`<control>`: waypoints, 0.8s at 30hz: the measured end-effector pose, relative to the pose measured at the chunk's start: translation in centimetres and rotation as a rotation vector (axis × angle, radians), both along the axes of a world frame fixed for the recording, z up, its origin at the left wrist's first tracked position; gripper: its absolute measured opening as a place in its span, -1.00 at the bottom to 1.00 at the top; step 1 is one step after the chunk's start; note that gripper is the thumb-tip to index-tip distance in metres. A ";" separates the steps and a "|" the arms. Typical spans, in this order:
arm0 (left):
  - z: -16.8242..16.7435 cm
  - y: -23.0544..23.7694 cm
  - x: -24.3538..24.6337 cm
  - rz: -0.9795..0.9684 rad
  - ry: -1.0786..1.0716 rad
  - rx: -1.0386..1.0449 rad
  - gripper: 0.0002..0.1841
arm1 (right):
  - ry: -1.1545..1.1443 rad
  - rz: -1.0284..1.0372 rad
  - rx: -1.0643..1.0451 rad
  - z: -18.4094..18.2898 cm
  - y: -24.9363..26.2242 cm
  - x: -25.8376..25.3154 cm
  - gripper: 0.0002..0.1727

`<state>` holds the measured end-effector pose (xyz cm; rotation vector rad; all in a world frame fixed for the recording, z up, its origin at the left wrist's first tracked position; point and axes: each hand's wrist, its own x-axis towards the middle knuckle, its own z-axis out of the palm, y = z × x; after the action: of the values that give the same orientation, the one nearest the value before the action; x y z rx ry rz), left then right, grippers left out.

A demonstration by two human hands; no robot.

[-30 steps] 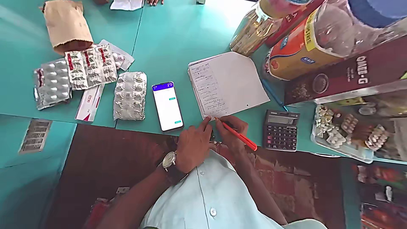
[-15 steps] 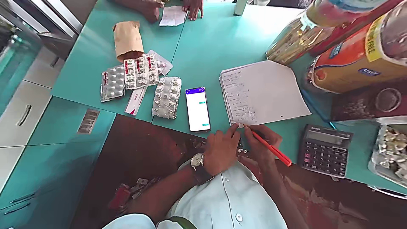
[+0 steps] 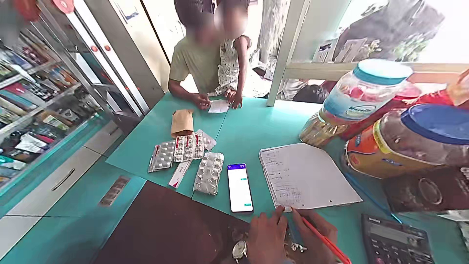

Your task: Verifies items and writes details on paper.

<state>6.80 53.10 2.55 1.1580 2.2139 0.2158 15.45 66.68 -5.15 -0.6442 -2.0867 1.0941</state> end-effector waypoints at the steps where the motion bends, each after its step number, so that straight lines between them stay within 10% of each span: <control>1: 0.0 0.1 0.0 -0.002 0.001 -0.007 -0.40 | 0.006 0.001 0.008 -0.1 0.0 0.0 -0.86; 24: -0.7 -0.1 -0.3 -0.062 0.068 -0.012 -0.39 | -0.023 -0.028 -0.011 0.4 -0.1 -0.4 -0.89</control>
<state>6.46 52.98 1.85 1.2418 2.2317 0.1386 15.06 66.57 -4.79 -0.6921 -2.0867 1.0885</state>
